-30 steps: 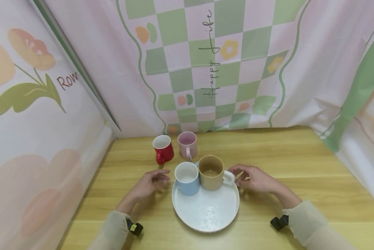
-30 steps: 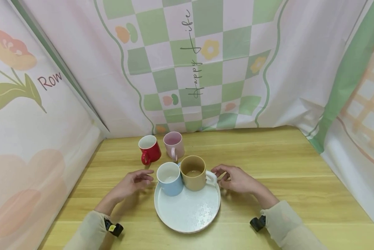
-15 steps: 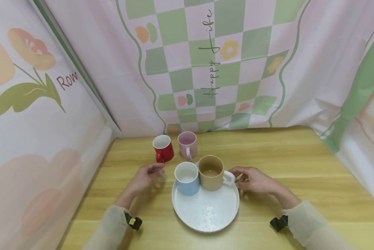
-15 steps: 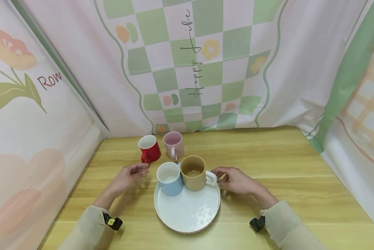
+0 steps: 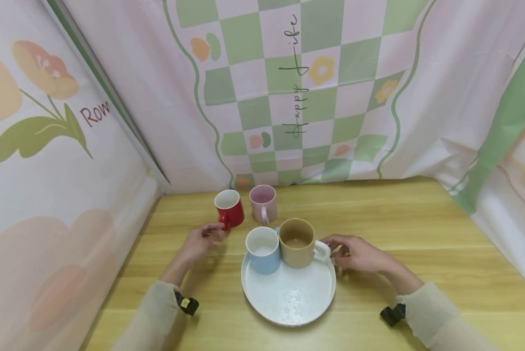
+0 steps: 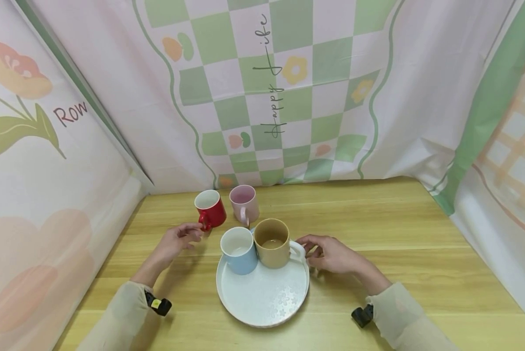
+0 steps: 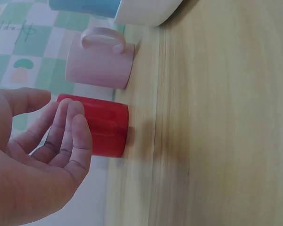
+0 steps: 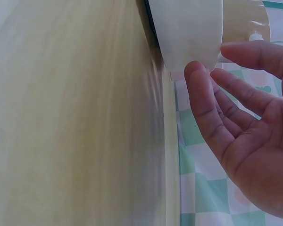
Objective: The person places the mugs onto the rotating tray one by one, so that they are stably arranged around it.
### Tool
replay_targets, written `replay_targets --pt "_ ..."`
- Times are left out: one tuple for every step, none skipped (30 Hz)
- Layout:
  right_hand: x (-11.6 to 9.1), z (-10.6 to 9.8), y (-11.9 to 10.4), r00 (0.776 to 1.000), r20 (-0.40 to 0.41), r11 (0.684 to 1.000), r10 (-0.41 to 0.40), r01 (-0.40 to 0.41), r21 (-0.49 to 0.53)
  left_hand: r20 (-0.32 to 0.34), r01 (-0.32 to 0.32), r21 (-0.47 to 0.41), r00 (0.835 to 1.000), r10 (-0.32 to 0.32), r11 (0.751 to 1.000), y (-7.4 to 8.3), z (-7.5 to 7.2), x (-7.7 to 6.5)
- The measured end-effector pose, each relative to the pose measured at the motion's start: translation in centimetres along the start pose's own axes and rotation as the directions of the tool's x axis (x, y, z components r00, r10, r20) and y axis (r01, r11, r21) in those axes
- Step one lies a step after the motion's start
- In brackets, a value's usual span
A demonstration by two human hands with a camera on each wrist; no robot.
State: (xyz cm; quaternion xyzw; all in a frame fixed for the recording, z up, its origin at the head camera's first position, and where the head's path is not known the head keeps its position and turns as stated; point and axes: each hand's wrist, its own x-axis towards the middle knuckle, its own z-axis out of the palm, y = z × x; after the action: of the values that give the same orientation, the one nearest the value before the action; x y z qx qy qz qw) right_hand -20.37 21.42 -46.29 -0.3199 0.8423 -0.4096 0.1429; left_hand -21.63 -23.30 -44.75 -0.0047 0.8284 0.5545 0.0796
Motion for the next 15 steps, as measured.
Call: replay_targets --pt "-0.1 0.0 0.0 1.0 0.003 1.0 0.0 0.0 0.003 -0.013 0.005 -0.002 1.0 -0.005 1.0 0.0 -0.1 0.1" --pt "-0.1 -0.1 0.0 1.0 0.006 1.0 -0.003 0.003 0.006 -0.025 0.01 -0.005 1.0 -0.01 1.0 -0.1 -0.1 0.2" --pt "-0.1 -0.1 0.0 1.0 0.009 1.0 -0.004 0.004 0.007 -0.039 0.014 -0.007 0.999 -0.014 1.0 -0.1 -0.2 0.3" --pt "-0.2 0.0 0.0 1.0 0.01 1.0 -0.005 0.005 0.01 -0.052 0.019 -0.008 0.998 -0.019 1.0 -0.1 -0.2 0.4" --pt "-0.2 0.0 0.0 1.0 0.009 1.0 -0.005 0.005 0.013 -0.065 0.022 -0.008 0.998 -0.023 1.0 -0.2 -0.3 0.5" --pt "-0.2 0.0 0.1 1.0 0.01 1.0 -0.002 0.002 0.017 -0.079 0.029 -0.012 0.996 -0.03 1.0 -0.2 -0.3 0.6" --pt "-0.2 0.0 0.1 1.0 0.012 1.0 -0.003 0.003 0.02 -0.088 0.029 -0.014 0.996 -0.03 0.999 -0.2 -0.4 0.8" --pt "-0.2 0.1 0.1 1.0 0.013 1.0 -0.006 0.006 0.026 -0.098 0.031 -0.013 0.995 -0.032 0.999 -0.2 -0.4 0.9" --pt "-0.2 0.1 0.2 1.0 0.014 1.0 -0.004 0.003 0.03 -0.104 0.032 -0.012 0.994 -0.034 0.999 -0.3 -0.5 1.0" --pt "-0.2 0.1 0.2 1.0 0.016 0.999 -0.004 0.003 0.037 -0.107 0.034 -0.012 0.994 -0.035 0.999 -0.4 -0.5 1.1" --pt "-0.2 0.1 0.2 1.0 0.018 0.999 -0.004 0.004 0.041 -0.108 0.034 -0.011 0.994 -0.035 0.999 -0.4 -0.6 1.2" --pt "-0.2 0.1 0.3 1.0 0.021 0.999 -0.004 0.003 0.044 -0.11 0.034 -0.013 0.993 -0.035 0.999 -0.5 -0.6 1.3" --pt "-0.2 0.2 0.3 1.0 0.023 0.999 -0.004 0.003 0.048 -0.112 0.036 -0.017 0.993 -0.037 0.999 -0.5 -0.7 1.4" --pt "-0.3 0.2 0.4 1.0 0.024 0.999 -0.002 0.0 0.054 -0.113 0.039 -0.02 0.993 -0.041 0.999 -0.5 -0.7 1.6" --pt "-0.3 0.2 0.4 1.0 0.026 0.998 0.004 -0.005 0.059 -0.111 0.041 -0.022 0.993 -0.043 0.999 -0.6 -0.7 1.7"
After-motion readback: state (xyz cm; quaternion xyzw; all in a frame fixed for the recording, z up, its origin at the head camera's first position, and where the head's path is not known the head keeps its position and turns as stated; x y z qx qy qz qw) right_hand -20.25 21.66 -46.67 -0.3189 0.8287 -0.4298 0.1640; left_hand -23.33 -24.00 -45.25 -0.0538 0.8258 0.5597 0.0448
